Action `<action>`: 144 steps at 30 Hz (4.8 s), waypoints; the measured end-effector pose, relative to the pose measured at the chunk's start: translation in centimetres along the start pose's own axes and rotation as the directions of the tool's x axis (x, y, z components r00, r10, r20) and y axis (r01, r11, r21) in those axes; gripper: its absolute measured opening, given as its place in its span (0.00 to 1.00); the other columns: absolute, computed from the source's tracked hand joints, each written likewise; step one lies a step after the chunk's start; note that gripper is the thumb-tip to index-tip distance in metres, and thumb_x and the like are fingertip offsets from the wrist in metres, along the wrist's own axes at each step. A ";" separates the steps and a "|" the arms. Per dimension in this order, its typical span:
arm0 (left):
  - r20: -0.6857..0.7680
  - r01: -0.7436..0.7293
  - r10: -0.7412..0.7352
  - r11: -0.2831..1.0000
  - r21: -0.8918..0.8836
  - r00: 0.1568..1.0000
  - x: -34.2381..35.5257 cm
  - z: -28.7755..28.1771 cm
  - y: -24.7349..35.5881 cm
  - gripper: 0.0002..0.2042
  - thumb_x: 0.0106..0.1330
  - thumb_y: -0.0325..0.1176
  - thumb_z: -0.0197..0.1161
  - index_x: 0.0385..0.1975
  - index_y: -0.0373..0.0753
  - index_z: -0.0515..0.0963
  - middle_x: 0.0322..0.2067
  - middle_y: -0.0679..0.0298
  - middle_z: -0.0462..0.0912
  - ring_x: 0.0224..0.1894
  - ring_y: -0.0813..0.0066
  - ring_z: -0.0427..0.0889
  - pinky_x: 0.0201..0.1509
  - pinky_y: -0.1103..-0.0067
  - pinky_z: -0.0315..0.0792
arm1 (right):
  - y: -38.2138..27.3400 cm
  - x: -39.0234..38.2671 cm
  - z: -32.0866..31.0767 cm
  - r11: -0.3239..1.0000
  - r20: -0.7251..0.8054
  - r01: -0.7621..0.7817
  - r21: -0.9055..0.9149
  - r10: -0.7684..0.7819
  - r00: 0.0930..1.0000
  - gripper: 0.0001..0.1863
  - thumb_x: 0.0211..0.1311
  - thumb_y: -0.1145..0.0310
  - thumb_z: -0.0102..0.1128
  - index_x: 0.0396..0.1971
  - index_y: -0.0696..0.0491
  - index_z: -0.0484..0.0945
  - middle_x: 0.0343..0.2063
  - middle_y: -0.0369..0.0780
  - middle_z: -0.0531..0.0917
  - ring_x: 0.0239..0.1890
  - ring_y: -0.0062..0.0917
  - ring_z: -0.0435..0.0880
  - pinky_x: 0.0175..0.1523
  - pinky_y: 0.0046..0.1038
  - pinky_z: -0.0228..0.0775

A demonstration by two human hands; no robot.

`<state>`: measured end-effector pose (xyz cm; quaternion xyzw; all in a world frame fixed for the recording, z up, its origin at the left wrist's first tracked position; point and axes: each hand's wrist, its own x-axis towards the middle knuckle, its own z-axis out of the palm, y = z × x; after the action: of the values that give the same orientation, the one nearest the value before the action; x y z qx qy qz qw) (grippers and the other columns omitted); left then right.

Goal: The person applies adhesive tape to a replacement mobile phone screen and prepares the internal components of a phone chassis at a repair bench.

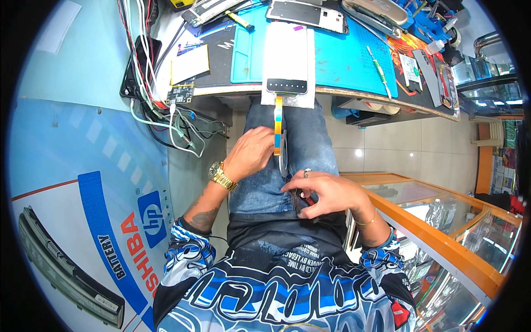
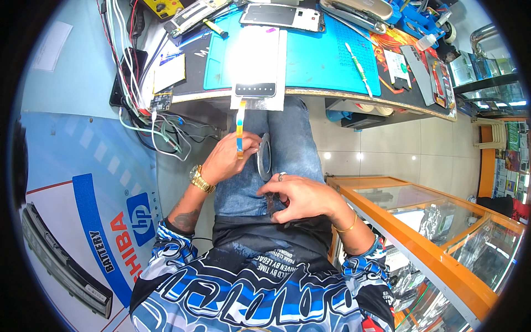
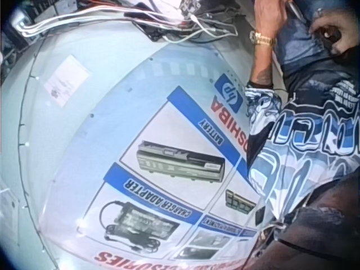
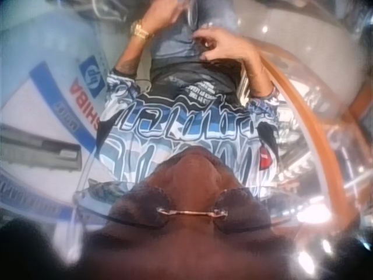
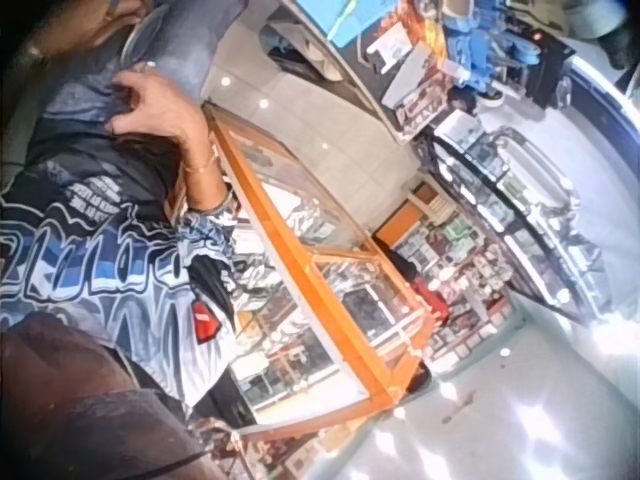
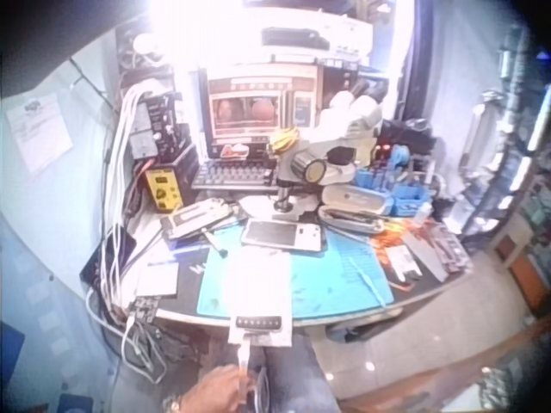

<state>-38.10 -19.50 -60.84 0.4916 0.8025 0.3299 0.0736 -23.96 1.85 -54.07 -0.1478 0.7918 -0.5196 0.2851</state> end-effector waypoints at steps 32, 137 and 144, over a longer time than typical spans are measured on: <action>0.413 0.248 -0.135 0.940 -0.233 0.901 3.5 -1.2 -3.5 0.11 0.66 0.32 0.61 0.41 0.34 0.85 0.37 0.50 0.87 0.41 0.53 0.87 0.48 0.66 0.79 | 3.4 1.2 1.4 0.968 -0.231 -0.176 -0.178 0.133 0.964 0.35 0.58 0.74 0.66 0.68 0.46 0.68 0.21 0.47 0.82 0.26 0.40 0.84 0.34 0.42 0.74; 0.462 0.456 -0.437 -0.126 -0.881 0.772 19.6 17.8 15.5 0.10 0.74 0.37 0.60 0.49 0.42 0.80 0.42 0.72 0.85 0.40 0.84 0.81 0.39 0.82 0.68 | 13.9 -10.2 -2.1 0.922 -0.910 0.301 0.243 0.324 -0.258 0.06 0.67 0.73 0.62 0.40 0.58 0.81 0.30 0.33 0.81 0.32 0.15 0.79 0.37 0.20 0.70; 0.258 0.363 -0.423 0.189 -0.913 0.869 17.7 15.6 15.3 0.12 0.75 0.36 0.59 0.47 0.35 0.83 0.39 0.66 0.87 0.40 0.80 0.83 0.42 0.81 0.72 | 11.3 -7.8 -6.2 0.943 -0.937 0.190 0.274 0.306 -0.168 0.07 0.64 0.71 0.68 0.36 0.59 0.84 0.24 0.30 0.80 0.27 0.10 0.71 0.31 0.17 0.62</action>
<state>-28.84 7.05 -60.08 0.1227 0.5530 0.7166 0.4069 -20.75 15.27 -60.18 0.3871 0.6342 -0.5524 -0.3778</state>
